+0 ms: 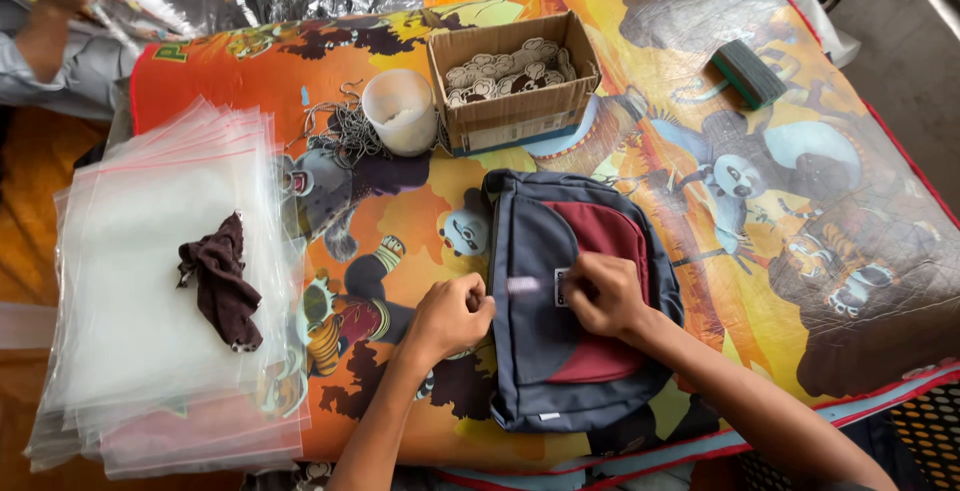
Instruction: The person attaches a keychain to a black bag, wipes a plastic bag with a cloth, and places the bag inside. They then seal the plastic bag and place it in a basket. Finally, they pick up a red and grey bag, adjust its strap, and place a small rectangular object inside.
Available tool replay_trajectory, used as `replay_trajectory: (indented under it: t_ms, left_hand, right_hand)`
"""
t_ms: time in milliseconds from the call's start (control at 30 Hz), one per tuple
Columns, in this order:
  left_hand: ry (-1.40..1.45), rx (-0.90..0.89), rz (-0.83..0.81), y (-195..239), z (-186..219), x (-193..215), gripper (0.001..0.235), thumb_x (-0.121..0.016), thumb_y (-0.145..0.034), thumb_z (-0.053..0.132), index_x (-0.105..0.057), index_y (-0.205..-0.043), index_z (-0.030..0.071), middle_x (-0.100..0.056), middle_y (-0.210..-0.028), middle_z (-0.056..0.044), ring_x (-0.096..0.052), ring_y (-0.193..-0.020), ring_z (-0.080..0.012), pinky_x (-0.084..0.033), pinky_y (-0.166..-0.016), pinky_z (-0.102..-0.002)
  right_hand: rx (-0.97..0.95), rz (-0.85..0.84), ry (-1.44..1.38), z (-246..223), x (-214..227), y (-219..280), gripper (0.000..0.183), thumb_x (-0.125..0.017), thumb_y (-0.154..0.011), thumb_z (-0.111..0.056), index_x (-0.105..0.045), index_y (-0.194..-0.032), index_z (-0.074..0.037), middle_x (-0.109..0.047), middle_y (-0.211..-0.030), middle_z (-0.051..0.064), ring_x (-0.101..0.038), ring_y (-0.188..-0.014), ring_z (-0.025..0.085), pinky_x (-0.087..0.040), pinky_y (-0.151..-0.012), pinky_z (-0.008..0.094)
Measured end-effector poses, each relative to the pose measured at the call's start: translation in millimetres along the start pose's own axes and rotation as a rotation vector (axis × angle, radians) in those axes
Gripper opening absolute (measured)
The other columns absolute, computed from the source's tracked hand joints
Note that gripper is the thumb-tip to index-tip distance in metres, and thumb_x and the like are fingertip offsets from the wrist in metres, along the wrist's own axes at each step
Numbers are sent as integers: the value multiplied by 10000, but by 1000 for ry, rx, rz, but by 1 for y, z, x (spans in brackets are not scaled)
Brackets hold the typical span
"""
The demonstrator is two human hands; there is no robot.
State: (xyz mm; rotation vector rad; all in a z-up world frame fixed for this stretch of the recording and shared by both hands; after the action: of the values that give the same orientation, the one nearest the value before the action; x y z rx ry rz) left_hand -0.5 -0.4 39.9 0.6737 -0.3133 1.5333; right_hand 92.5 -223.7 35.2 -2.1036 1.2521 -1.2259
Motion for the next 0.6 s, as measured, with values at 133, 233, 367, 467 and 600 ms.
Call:
replay_trajectory:
  t_ms: [133, 233, 367, 467, 600]
  left_hand:
    - [56, 22, 6, -30, 10, 3, 304, -567, -915, 354, -630, -787, 86, -635, -579, -136, -621, -542, -301, -495, -567, -415]
    - [103, -17, 47, -52, -7, -10, 284, -501, -967, 256, -580, -775, 62, -605, -507, -128, -633, -445, -232, -521, -523, -333]
    - [166, -71, 42, -46, -7, -9, 307, -467, -980, 253, -490, -732, 73, -558, -487, -174, -636, -475, -266, -492, -518, -372]
    - [212, -91, 25, -54, -20, -14, 302, -458, -986, 249, -471, -728, 92, -529, -468, -177, -622, -465, -231, -483, -502, -345]
    - [176, -115, 38, -55, -25, -17, 299, -435, -1001, 226, -477, -730, 109, -537, -442, -165, -620, -448, -211, -475, -491, -307]
  right_hand:
    - [-163, -22, 208, -1, 14, -31, 35, -650, -806, -107, -627, -815, -82, -564, -582, 96, -578, -478, 331, -446, -439, 423]
    - [-150, -246, 248, -3, 16, -47, 74, -637, -810, -113, -568, -822, -88, -563, -629, 125, -614, -563, 383, -474, -495, 463]
    - [-214, -431, 373, 33, 19, -38, 102, -644, -817, -224, -627, -851, -129, -652, -738, 107, -664, -671, 397, -504, -555, 500]
    - [-224, -449, 637, 38, 29, -52, 117, -603, -881, -282, -617, -850, -169, -635, -743, 52, -672, -654, 320, -540, -558, 427]
    - [-325, -467, 357, 22, 17, -54, 150, -692, -802, -324, -627, -839, -195, -675, -771, 72, -678, -769, 390, -524, -612, 513]
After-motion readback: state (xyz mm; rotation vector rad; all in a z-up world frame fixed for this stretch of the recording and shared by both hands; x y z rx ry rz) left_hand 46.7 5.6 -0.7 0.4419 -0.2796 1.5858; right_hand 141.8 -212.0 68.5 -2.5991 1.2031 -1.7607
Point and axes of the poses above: each hand's wrist, its own y-axis away from the middle knuckle, its own x-axis out of the back of the hand, z = x × y, the point moved 3 cm from there along -y, towards the middle knuckle
